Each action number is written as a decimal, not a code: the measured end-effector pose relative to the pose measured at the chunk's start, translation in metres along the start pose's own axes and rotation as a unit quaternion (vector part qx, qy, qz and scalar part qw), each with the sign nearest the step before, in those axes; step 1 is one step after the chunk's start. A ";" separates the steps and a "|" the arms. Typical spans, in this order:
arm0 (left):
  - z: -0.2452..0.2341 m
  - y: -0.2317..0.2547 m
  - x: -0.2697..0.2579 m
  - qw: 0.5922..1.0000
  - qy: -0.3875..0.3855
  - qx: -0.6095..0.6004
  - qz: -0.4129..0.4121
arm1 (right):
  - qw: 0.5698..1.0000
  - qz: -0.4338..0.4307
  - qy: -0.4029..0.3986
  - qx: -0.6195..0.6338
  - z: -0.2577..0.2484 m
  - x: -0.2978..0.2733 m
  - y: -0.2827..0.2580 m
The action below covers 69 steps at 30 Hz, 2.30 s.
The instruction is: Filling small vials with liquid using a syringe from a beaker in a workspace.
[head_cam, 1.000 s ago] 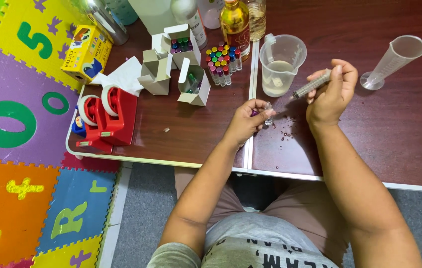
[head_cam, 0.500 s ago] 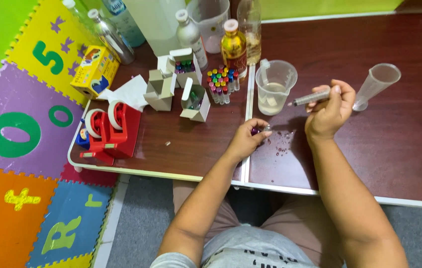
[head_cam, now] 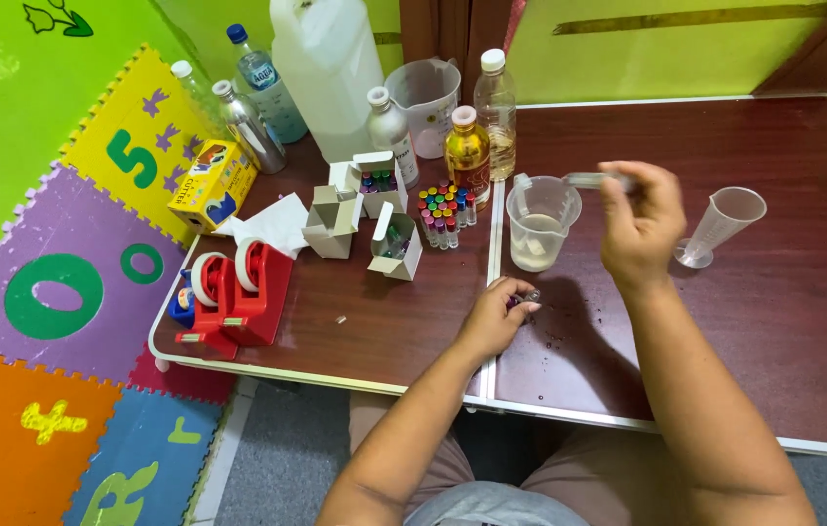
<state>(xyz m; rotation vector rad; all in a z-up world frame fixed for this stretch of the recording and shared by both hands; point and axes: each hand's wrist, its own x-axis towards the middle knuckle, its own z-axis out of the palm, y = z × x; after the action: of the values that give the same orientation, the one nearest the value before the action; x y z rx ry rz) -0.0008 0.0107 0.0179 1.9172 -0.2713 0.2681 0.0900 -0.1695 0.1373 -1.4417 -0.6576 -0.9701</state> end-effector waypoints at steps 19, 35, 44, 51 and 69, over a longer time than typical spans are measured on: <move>-0.002 0.004 -0.001 1.000 -0.012 0.008 0.001 | 0.848 0.152 -0.400 -0.313 0.031 0.000 0.049; -0.004 0.005 -0.001 1.000 -0.019 0.012 -0.003 | 0.921 0.206 -0.256 -0.210 0.017 0.007 0.032; -0.004 0.009 -0.002 1.000 -0.019 -0.001 -0.001 | 0.973 0.175 -0.015 0.149 0.011 -0.003 0.006; -0.001 0.003 -0.003 1.000 -0.018 -0.008 -0.005 | 0.993 0.053 -0.019 0.108 0.008 -0.038 0.006; -0.002 0.005 0.000 1.000 -0.023 -0.002 0.011 | 0.992 -0.013 -0.019 0.127 0.001 -0.091 0.014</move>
<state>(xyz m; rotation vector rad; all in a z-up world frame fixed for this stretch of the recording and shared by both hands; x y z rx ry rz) -0.0022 0.0106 0.0232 1.9190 -0.3238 0.2384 0.0571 -0.1565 0.0519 -1.2321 -0.7995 -0.8481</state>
